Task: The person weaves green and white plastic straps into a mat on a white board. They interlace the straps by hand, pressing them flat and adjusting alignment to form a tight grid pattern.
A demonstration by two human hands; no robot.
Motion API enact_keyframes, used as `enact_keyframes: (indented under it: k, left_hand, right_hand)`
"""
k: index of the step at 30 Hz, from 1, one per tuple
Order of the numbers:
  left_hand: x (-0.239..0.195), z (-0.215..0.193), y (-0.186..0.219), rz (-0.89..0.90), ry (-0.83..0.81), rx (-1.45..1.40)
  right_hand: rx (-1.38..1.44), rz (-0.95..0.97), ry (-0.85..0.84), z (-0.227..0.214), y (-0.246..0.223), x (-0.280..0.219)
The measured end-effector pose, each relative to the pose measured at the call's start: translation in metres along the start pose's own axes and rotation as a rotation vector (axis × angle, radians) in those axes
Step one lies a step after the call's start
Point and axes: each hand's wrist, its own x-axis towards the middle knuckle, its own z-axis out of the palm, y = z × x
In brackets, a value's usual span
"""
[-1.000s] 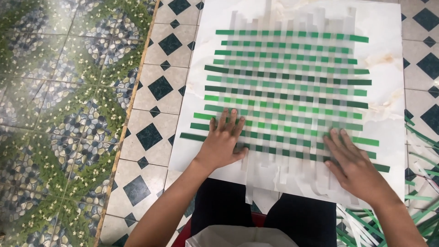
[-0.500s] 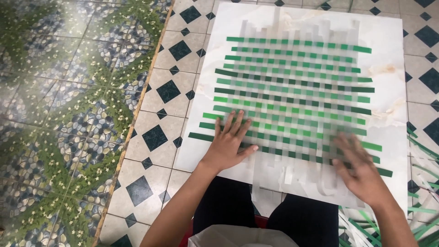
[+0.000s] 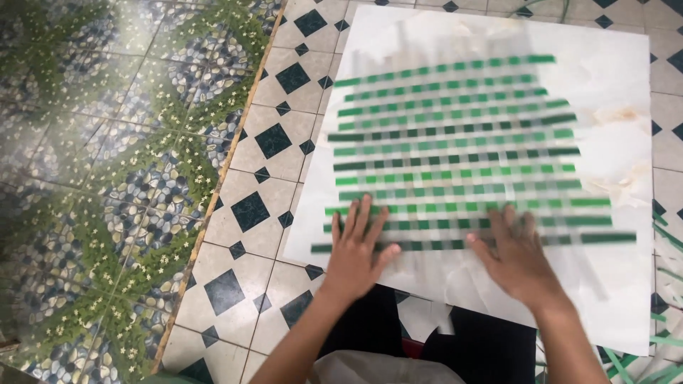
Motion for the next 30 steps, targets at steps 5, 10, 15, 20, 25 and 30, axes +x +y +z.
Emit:
enact_keyframes:
  k: [5,10,15,20,25,30]
  left_hand:
    - [-0.025,0.006,0.036,-0.023,0.066,0.105]
    - [-0.029,-0.008,0.070,0.016,-0.041,-0.098]
    - [-0.025,-0.007,0.078,0.198,-0.044,-0.325]
    - [0.018,-0.005,0.038,0.145,-0.052,-0.274]
    - [0.047,0.020,-0.006,-0.014,-0.007,-0.071]
    - [0.038,0.024,0.009,-0.027,0.040,0.095]
  right_hand:
    - [-0.219,-0.043,0.050,-0.007,0.027,0.036]
    - [-0.294,-0.010,0.071,-0.021,-0.013,0.007]
    - [-0.097,0.081,-0.160,0.003,-0.042,-0.010]
    - [-0.161,-0.054,-0.044,0.022,-0.013,0.010]
    - [-0.206,-0.138,0.013,0.012,-0.004,0.024]
    - [-0.217,-0.223,0.168,0.003,0.000,0.044]
